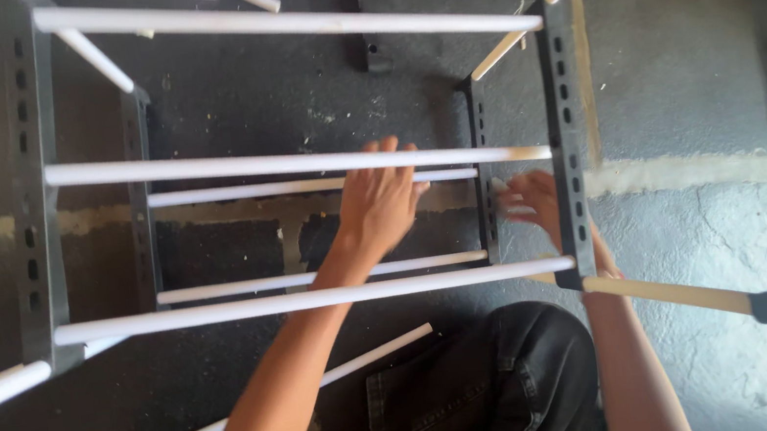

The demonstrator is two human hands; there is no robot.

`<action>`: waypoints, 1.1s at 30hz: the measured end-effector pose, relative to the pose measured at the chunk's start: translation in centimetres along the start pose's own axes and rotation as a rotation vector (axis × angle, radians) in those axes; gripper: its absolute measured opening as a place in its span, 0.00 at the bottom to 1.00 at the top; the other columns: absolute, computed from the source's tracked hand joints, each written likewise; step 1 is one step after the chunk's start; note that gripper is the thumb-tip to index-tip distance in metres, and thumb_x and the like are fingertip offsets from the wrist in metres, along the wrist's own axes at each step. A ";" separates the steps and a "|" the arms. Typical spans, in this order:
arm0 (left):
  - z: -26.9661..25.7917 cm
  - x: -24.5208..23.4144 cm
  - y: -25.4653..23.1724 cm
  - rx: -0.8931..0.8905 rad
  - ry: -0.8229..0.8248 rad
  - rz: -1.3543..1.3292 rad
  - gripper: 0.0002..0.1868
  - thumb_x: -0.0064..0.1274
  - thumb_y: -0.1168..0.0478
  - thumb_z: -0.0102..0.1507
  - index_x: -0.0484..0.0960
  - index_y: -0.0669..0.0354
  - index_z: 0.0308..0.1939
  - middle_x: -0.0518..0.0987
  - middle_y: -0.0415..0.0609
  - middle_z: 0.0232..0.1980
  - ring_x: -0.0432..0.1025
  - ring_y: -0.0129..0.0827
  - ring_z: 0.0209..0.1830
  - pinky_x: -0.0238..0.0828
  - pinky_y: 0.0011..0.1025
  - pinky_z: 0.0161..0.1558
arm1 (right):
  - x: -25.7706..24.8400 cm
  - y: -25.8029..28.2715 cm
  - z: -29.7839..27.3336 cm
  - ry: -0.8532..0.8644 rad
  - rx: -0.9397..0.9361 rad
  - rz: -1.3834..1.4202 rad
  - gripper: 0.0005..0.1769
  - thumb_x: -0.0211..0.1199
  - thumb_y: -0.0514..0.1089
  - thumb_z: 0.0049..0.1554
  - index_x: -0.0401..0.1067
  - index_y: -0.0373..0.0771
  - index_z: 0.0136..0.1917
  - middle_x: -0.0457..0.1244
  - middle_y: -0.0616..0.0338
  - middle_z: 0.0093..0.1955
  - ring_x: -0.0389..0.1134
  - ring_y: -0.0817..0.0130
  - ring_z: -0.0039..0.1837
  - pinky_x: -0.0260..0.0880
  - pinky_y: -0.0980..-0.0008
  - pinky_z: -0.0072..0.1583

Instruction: The person assembles a metal shelving unit by inserting white plastic rods into the slots of black metal side frames. They work on the floor, connecting the components to form a ladder-like structure.

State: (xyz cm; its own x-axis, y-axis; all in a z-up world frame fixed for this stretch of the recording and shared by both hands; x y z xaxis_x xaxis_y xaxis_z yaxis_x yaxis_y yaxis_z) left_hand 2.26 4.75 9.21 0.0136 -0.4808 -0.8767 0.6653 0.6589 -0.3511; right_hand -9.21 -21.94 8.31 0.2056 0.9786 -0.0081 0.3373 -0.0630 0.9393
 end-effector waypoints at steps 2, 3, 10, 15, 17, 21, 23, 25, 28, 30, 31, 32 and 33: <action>-2.5 -1.0 -1.9 0.011 0.088 -0.042 0.31 0.53 0.46 0.63 0.76 0.71 0.58 0.77 0.66 0.54 0.74 0.50 0.51 0.72 0.46 0.52 | -0.8 2.3 -6.1 0.111 -0.085 0.108 0.28 0.56 0.57 0.62 0.71 0.34 0.64 0.69 0.50 0.60 0.73 0.60 0.61 0.76 0.60 0.61; -4.6 -0.9 -3.1 0.012 0.350 -0.112 0.32 0.52 0.48 0.67 0.72 0.76 0.62 0.75 0.67 0.55 0.72 0.48 0.51 0.71 0.45 0.54 | -1.0 2.7 -8.1 0.125 -0.051 0.065 0.29 0.56 0.58 0.62 0.73 0.34 0.65 0.71 0.48 0.57 0.74 0.59 0.59 0.76 0.61 0.60; -8.4 4.4 -8.2 0.045 0.490 -0.215 0.11 0.44 0.62 0.72 0.75 0.64 0.38 0.74 0.48 0.21 0.73 0.37 0.17 0.70 0.34 0.20 | 0.0 -1.6 -7.9 0.332 -0.074 -0.632 0.19 0.67 0.46 0.59 0.73 0.36 0.61 0.69 0.54 0.53 0.70 0.68 0.55 0.72 0.68 0.56; -7.8 3.6 -8.1 0.076 0.413 -0.175 0.09 0.47 0.62 0.72 0.76 0.64 0.40 0.75 0.50 0.24 0.74 0.38 0.23 0.70 0.35 0.25 | -0.6 -1.8 -6.5 0.377 0.008 -0.722 0.13 0.65 0.47 0.62 0.76 0.38 0.57 0.71 0.58 0.48 0.71 0.72 0.51 0.73 0.74 0.54; -7.2 2.2 -8.2 0.053 0.459 -0.237 0.08 0.48 0.62 0.70 0.78 0.64 0.42 0.77 0.52 0.32 0.75 0.40 0.32 0.73 0.37 0.33 | -1.3 -1.3 -6.2 0.447 -0.064 -0.604 0.15 0.65 0.44 0.60 0.77 0.36 0.58 0.72 0.57 0.50 0.72 0.70 0.52 0.73 0.71 0.53; -5.0 -0.1 -7.6 -0.057 0.144 -0.351 0.19 0.55 0.60 0.63 0.78 0.72 0.52 0.76 0.60 0.49 0.72 0.45 0.49 0.69 0.43 0.52 | -1.1 -2.3 -2.4 0.019 0.297 0.437 0.27 0.58 0.46 0.56 0.67 0.31 0.66 0.71 0.59 0.55 0.74 0.68 0.58 0.75 0.68 0.60; -3.0 0.1 -6.2 -0.060 0.028 -0.220 0.24 0.55 0.59 0.62 0.76 0.74 0.57 0.76 0.62 0.54 0.70 0.47 0.54 0.66 0.45 0.57 | 0.6 -1.8 1.1 0.115 -0.037 -0.607 0.32 0.62 0.49 0.59 0.65 0.29 0.71 0.72 0.48 0.48 0.72 0.67 0.48 0.74 0.66 0.48; -1.1 1.0 -4.3 -0.017 -0.092 0.005 0.24 0.53 0.60 0.60 0.77 0.72 0.57 0.78 0.60 0.54 0.71 0.50 0.57 0.65 0.44 0.60 | 2.5 -2.5 2.6 0.020 -0.071 -0.723 0.35 0.66 0.50 0.56 0.65 0.26 0.69 0.71 0.46 0.48 0.73 0.67 0.45 0.74 0.65 0.44; 0.2 3.6 -3.2 -0.012 0.045 0.018 0.17 0.50 0.64 0.64 0.79 0.62 0.57 0.79 0.56 0.53 0.71 0.49 0.58 0.64 0.44 0.61 | 3.2 -2.6 3.8 -0.005 -0.153 -0.759 0.36 0.69 0.49 0.55 0.65 0.23 0.68 0.70 0.44 0.48 0.72 0.67 0.41 0.73 0.65 0.41; 0.4 5.1 -3.0 -0.030 0.020 0.019 0.16 0.48 0.65 0.64 0.80 0.62 0.55 0.79 0.54 0.51 0.71 0.46 0.59 0.65 0.45 0.61 | 3.1 -3.0 4.2 -0.010 -0.131 -0.799 0.35 0.69 0.48 0.56 0.65 0.25 0.69 0.71 0.43 0.46 0.71 0.67 0.39 0.71 0.65 0.41; 0.2 5.7 -3.0 -0.039 0.014 0.020 0.16 0.47 0.65 0.64 0.80 0.62 0.54 0.80 0.53 0.51 0.72 0.44 0.59 0.65 0.45 0.62 | 2.8 -3.4 4.5 -0.030 -0.079 -0.848 0.34 0.69 0.49 0.57 0.66 0.27 0.70 0.71 0.42 0.44 0.70 0.67 0.38 0.70 0.65 0.41; 0.1 6.3 -3.0 -0.064 0.085 -0.045 0.13 0.47 0.63 0.68 0.81 0.61 0.54 0.80 0.53 0.51 0.71 0.44 0.59 0.66 0.45 0.61 | 2.7 -4.1 4.4 -0.046 -0.023 -0.898 0.34 0.68 0.49 0.58 0.66 0.29 0.71 0.71 0.41 0.42 0.70 0.67 0.37 0.69 0.64 0.41; 0.1 6.7 -2.9 -0.089 0.155 -0.110 0.12 0.46 0.61 0.71 0.81 0.60 0.54 0.80 0.52 0.52 0.71 0.44 0.58 0.66 0.45 0.61 | 2.4 -4.7 3.6 -0.045 -0.071 -0.853 0.31 0.68 0.48 0.59 0.69 0.30 0.70 0.71 0.41 0.41 0.68 0.65 0.38 0.69 0.64 0.42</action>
State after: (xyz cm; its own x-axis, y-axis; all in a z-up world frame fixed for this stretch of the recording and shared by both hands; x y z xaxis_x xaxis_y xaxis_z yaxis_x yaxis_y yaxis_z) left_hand 0.51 -0.47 4.44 -0.1751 -0.4626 -0.8691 0.5881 0.6588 -0.4692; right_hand -7.03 -19.95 2.62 -0.0553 0.6769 -0.7340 0.3355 0.7049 0.6249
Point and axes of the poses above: each hand's wrist, its own z-axis towards the middle knuckle, its own x-axis out of the palm, y = z × x, the point moved 2 cm from there along z, towards the middle knuckle
